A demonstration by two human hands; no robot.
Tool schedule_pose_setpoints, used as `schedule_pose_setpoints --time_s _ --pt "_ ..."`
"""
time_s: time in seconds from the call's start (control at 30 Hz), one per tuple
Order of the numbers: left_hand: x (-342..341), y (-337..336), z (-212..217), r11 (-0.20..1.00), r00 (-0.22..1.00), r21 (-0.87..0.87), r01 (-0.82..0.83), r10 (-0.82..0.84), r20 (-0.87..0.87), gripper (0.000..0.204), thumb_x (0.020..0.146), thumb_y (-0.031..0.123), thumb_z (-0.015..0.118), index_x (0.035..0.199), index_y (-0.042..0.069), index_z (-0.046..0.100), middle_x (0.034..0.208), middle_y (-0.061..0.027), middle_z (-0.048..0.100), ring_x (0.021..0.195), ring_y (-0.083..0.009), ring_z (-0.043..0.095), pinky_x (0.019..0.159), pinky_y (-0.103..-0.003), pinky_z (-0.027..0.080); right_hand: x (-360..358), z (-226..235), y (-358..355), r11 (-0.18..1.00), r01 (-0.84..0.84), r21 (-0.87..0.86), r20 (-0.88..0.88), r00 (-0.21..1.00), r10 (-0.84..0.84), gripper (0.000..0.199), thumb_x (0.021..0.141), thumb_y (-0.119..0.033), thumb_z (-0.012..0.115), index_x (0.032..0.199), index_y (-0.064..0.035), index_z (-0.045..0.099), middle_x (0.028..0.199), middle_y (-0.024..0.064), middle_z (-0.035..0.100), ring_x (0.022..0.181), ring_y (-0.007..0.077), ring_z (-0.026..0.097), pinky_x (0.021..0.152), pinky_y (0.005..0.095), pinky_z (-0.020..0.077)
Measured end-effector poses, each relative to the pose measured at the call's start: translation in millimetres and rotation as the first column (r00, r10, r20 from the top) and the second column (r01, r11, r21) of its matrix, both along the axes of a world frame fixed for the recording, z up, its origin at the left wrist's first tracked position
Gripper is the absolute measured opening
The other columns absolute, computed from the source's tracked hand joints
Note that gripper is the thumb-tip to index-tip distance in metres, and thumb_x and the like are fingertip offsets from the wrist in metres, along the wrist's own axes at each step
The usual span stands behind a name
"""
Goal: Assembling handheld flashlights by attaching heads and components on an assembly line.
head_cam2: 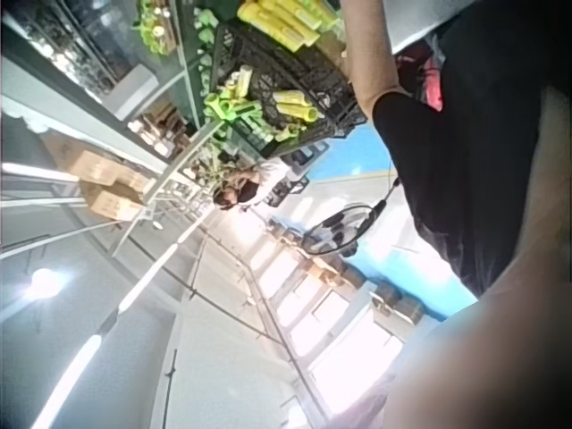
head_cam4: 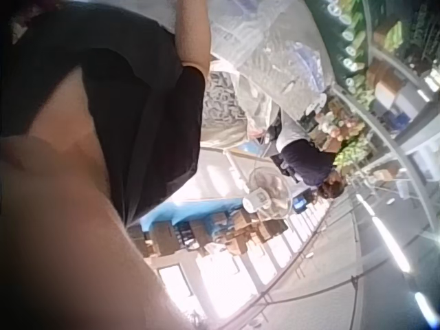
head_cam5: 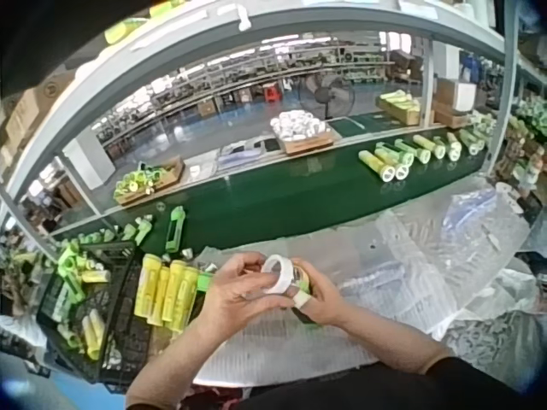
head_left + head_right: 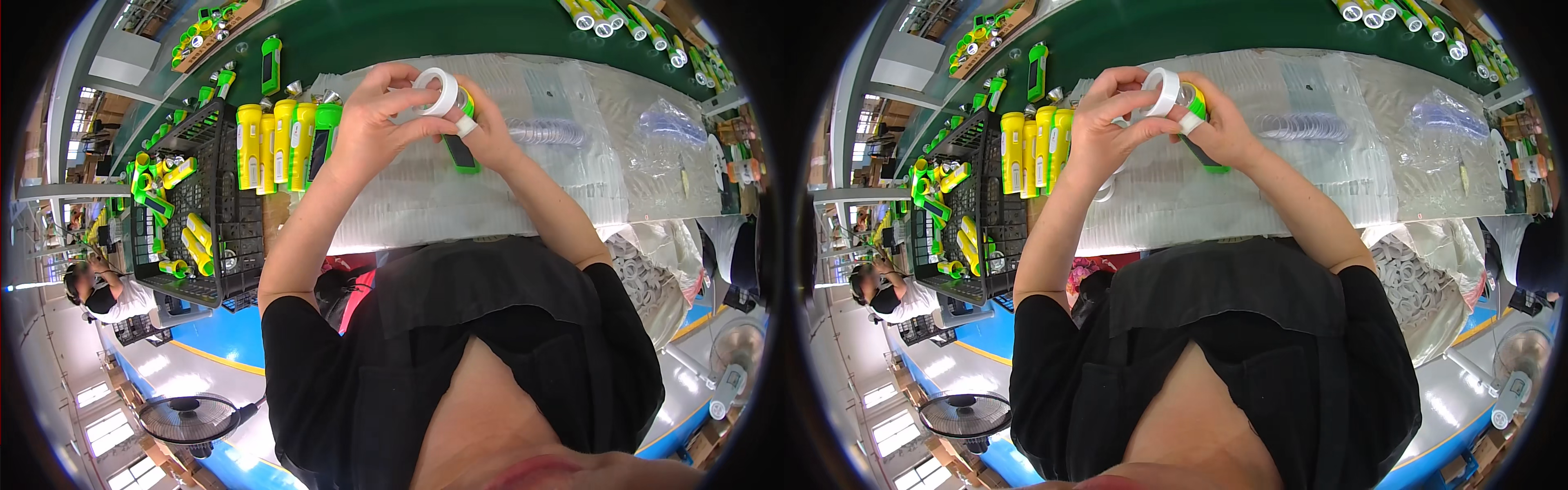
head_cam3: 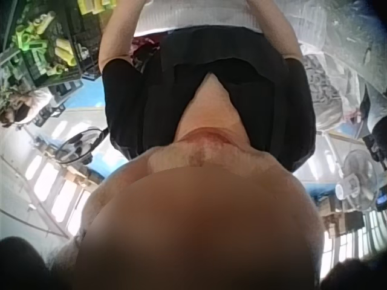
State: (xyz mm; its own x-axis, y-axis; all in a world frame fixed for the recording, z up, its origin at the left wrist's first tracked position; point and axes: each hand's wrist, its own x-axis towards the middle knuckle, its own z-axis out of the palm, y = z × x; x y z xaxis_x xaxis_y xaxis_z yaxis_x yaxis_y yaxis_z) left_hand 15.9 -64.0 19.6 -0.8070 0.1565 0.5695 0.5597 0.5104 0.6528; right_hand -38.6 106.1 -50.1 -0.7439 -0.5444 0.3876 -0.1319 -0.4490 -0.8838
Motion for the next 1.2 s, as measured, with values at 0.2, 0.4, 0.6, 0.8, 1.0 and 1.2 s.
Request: schedule_pose_setpoints --time_s 0.2,0.4,0.6,0.8,1.0,1.2 --pt "-3.6 -0.6 -3.5 0.995 0.998 -0.096 -0.009 0.003 -0.062 0.038 0.061 0.018 0.088 0.095 0.010 0.074 0.103 -0.0064 0.058 0.084 -0.0198 0.058 0.070 -0.031 0.052 -4.1 4.3 3.9 0.989 0.103 0.103 -0.149 0.985 -0.087 0.037 0.098 -0.017 0.055 0.132 -0.0046 0.045 0.109 0.0070 0.060 0.099 0.0177 0.060 0.086 0.0315 0.0513" --pt "-7.9 10.6 6.1 0.987 0.998 -0.158 0.030 -0.039 -0.054 0.038 0.063 0.022 0.087 0.097 0.011 0.073 0.103 -0.0075 0.058 0.091 -0.0240 0.060 0.075 -0.034 0.053 -22.9 33.8 45.3 0.928 0.322 0.188 -0.563 0.809 -0.167 0.042 0.079 -0.017 0.079 0.115 -0.0055 0.062 0.112 0.0066 0.065 0.102 0.0197 0.063 0.091 0.0337 0.0496" --pt "-12.1 35.0 3.6 0.978 0.995 -0.199 0.066 -0.078 -0.056 0.043 0.066 0.023 0.087 0.103 0.013 0.066 0.104 -0.0093 0.061 0.089 -0.0257 0.062 0.076 -0.035 0.052 -41.2 88.1 81.0 0.827 0.318 0.465 -0.729 0.667 0.153 0.039 0.077 -0.015 0.076 0.112 -0.0043 0.061 0.094 0.0071 0.061 0.087 0.0213 0.062 0.078 0.0329 0.0503" --pt "-18.0 43.8 -12.8 0.995 0.972 -0.046 0.083 -0.070 0.226 0.043 0.069 0.014 0.086 0.100 0.009 0.057 0.096 -0.0034 0.067 0.087 -0.0197 0.065 0.077 -0.032 0.052 -57.3 120.1 70.0 0.570 0.234 0.788 -0.582 0.588 0.562 0.040 0.074 -0.012 0.077 0.108 -0.0026 0.059 0.086 0.0080 0.053 0.076 0.0228 0.055 0.066 0.0346 0.0457" --pt "-21.5 49.2 -14.7 0.994 0.982 -0.030 0.103 -0.097 0.160 0.040 0.069 0.014 0.086 0.097 0.008 0.058 0.094 -0.0026 0.067 0.081 -0.0174 0.065 0.073 -0.031 0.052 -53.6 123.1 69.4 0.504 0.317 0.803 -0.576 0.627 0.524 0.037 0.073 -0.017 0.079 0.100 -0.0008 0.059 0.080 0.0083 0.055 0.067 0.0212 0.055 0.059 0.0334 0.0445" --pt "-24.3 51.0 -23.1 1.000 0.995 0.001 0.031 -0.031 0.093 0.039 0.068 0.019 0.086 0.094 0.009 0.058 0.091 0.0007 0.070 0.071 -0.0177 0.057 0.064 -0.030 0.047 -36.1 113.7 58.4 0.341 0.520 0.783 -0.611 0.745 0.268 0.042 0.073 -0.036 0.078 0.081 -0.0019 0.054 0.066 0.0082 0.053 0.059 0.0206 0.052 0.053 0.0323 0.0412"
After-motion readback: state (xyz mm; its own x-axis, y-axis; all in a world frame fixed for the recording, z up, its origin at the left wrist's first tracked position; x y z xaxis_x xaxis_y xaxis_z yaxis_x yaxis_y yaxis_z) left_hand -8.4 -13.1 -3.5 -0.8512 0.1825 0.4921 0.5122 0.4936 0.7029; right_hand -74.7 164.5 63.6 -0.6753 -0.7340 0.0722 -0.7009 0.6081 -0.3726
